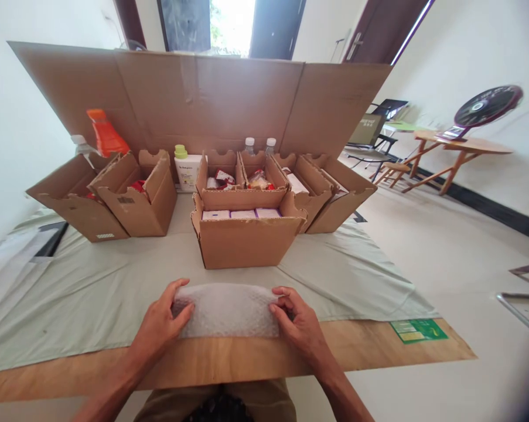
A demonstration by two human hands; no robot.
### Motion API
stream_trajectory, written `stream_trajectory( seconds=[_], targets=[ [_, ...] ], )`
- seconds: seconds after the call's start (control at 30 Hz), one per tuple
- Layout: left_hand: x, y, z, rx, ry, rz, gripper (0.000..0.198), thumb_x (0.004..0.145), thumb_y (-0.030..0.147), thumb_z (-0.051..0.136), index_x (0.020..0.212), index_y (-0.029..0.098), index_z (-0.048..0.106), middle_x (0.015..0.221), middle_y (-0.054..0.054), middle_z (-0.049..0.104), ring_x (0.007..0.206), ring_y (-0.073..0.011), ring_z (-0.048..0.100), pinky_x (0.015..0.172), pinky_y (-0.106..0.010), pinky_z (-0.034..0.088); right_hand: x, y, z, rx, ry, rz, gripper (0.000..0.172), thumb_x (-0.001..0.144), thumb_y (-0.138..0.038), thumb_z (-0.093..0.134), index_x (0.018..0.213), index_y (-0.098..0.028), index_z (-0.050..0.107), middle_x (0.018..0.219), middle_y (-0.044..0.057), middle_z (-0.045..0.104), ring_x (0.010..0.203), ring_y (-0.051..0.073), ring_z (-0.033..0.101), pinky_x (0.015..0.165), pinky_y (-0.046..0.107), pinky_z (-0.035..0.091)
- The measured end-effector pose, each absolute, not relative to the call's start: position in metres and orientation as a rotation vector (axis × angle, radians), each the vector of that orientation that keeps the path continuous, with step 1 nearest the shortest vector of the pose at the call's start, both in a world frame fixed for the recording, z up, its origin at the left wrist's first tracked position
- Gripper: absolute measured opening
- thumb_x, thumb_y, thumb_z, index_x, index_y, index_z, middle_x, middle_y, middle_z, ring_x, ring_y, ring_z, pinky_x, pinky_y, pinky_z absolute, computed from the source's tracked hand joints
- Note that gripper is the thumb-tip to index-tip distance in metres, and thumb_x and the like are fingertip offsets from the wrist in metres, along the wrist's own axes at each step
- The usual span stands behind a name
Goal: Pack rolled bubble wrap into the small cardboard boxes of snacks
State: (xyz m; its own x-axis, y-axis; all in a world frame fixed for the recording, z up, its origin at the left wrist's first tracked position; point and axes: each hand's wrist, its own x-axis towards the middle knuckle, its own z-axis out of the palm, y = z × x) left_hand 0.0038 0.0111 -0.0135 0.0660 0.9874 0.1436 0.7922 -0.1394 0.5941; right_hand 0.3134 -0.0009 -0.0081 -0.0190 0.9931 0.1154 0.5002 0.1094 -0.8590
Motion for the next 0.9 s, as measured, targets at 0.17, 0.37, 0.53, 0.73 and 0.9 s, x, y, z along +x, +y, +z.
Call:
stream_trajectory(
  seconds=[0.17, 0.37, 0.53, 0.73, 0.9],
  targets=[
    [0.002, -0.006, -0.031, 2.122, 1.635, 0.971, 0.05, 0.093, 0.03, 0.048, 0.141, 0.023, 0.054, 0.112, -0.006, 0.078, 0.094, -0.0204, 0.077, 0.081, -0.031, 0.062, 0.315, -0.003, -0.021, -1.39, -1.646, 0.869, 0.05, 0.091, -0.032, 0.055, 0.139, -0.019, 0.052, 0.095, 0.006, 0.074, 0.079, 0.019, 0.072, 0.073, 0.031, 0.057],
    [0.001, -0.003, -0.018, 2.452, 1.25, 1.247, 0.029, 0.085, 0.008, 0.05, 0.092, 0.026, 0.071, 0.08, 0.002, 0.079, 0.076, -0.0142, 0.077, 0.071, -0.018, 0.061, 0.32, -0.014, 0.0, -1.217, -2.098, 0.596, 0.025, 0.093, -0.017, 0.054, 0.104, -0.024, 0.075, 0.093, 0.005, 0.079, 0.084, 0.022, 0.073, 0.076, 0.033, 0.058],
    [0.011, 0.015, 0.06, 2.597, 1.273, 1.467, 0.043, 0.089, 0.003, 0.053, 0.122, 0.026, 0.068, 0.108, -0.005, 0.076, 0.099, -0.0168, 0.072, 0.089, -0.024, 0.057, 0.322, 0.001, 0.078, -1.025, -1.999, 0.058, 0.032, 0.094, -0.008, 0.056, 0.116, -0.025, 0.07, 0.082, 0.003, 0.072, 0.074, 0.017, 0.068, 0.067, 0.026, 0.054],
    [0.029, 0.09, 0.141, 2.555, 1.311, 1.526, 0.044, 0.091, 0.018, 0.056, 0.135, 0.019, 0.062, 0.125, -0.011, 0.07, 0.122, -0.0267, 0.062, 0.105, -0.042, 0.048, 0.331, 0.077, 0.165, -1.109, -1.909, -0.116, 0.024, 0.095, -0.018, 0.057, 0.114, -0.022, 0.072, 0.107, 0.005, 0.077, 0.096, 0.02, 0.071, 0.086, 0.03, 0.053],
    [0.036, 0.147, 0.161, 2.327, 1.413, 0.747, 0.035, 0.089, 0.03, 0.047, 0.103, 0.017, 0.076, 0.071, -0.001, 0.067, 0.062, -0.0158, 0.057, 0.062, -0.028, 0.045, 0.346, 0.142, 0.185, -1.444, -2.345, 0.459, 0.029, 0.091, -0.025, 0.051, 0.094, -0.017, 0.079, 0.089, 0.004, 0.078, 0.08, 0.019, 0.069, 0.071, 0.028, 0.05]
  ],
)
